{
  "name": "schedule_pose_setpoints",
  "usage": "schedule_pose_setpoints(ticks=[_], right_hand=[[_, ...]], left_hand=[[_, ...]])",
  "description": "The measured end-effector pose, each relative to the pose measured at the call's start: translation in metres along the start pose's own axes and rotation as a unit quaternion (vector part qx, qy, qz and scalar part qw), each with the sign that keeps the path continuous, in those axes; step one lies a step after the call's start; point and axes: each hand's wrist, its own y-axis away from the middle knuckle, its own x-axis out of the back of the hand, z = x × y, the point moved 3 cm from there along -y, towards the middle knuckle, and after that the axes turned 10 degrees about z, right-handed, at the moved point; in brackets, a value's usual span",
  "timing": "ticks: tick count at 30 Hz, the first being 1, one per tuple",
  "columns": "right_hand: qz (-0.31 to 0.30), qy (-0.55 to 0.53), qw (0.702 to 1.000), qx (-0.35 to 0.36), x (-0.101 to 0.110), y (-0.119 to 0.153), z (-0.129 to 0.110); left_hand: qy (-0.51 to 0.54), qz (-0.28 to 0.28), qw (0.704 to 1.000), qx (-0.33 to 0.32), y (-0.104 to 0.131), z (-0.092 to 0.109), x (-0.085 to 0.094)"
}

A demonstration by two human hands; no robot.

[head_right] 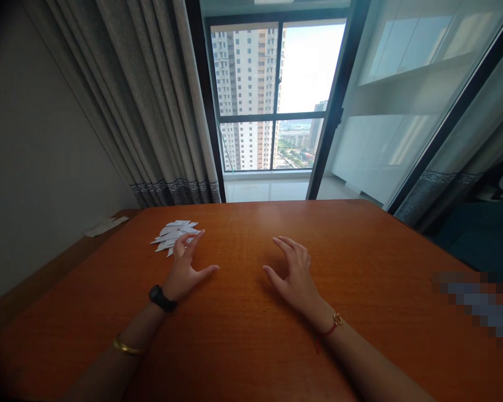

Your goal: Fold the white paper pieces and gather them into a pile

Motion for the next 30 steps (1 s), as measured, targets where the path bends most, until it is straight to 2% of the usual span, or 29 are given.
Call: schedule_pose_setpoints(ticks=[2, 4, 7, 11, 14, 20, 30], right_hand=[[-0.002, 0.009, 1.0, -0.003, -0.001, 0.001, -0.001], [-0.037, 0.033, 0.999, -0.02, -0.006, 0.004, 0.001], [-0.086, 0.069, 0.993, -0.046, -0.014, 0.01, 0.005], [-0.104, 0.079, 0.99, -0.043, -0.018, 0.012, 0.007], [-0.111, 0.086, 0.989, -0.038, -0.018, 0.011, 0.007], [-0.241, 0.095, 0.966, -0.001, -0.021, 0.012, 0.001], [-0.241, 0.097, 0.966, -0.002, -0.022, 0.012, 0.004]], left_hand=[[0.025, -0.055, 0.998, -0.01, 0.002, -0.001, -0.006], [0.03, -0.104, 0.994, -0.012, 0.005, -0.003, -0.012], [0.024, -0.157, 0.987, -0.011, 0.008, -0.006, -0.017], [0.007, -0.224, 0.974, -0.029, 0.012, -0.003, -0.021], [-0.011, -0.232, 0.971, -0.048, 0.012, 0.001, -0.021], [-0.05, -0.258, 0.964, -0.046, 0.015, 0.004, -0.024], [-0.043, -0.249, 0.967, -0.046, 0.017, 0.003, -0.025]])
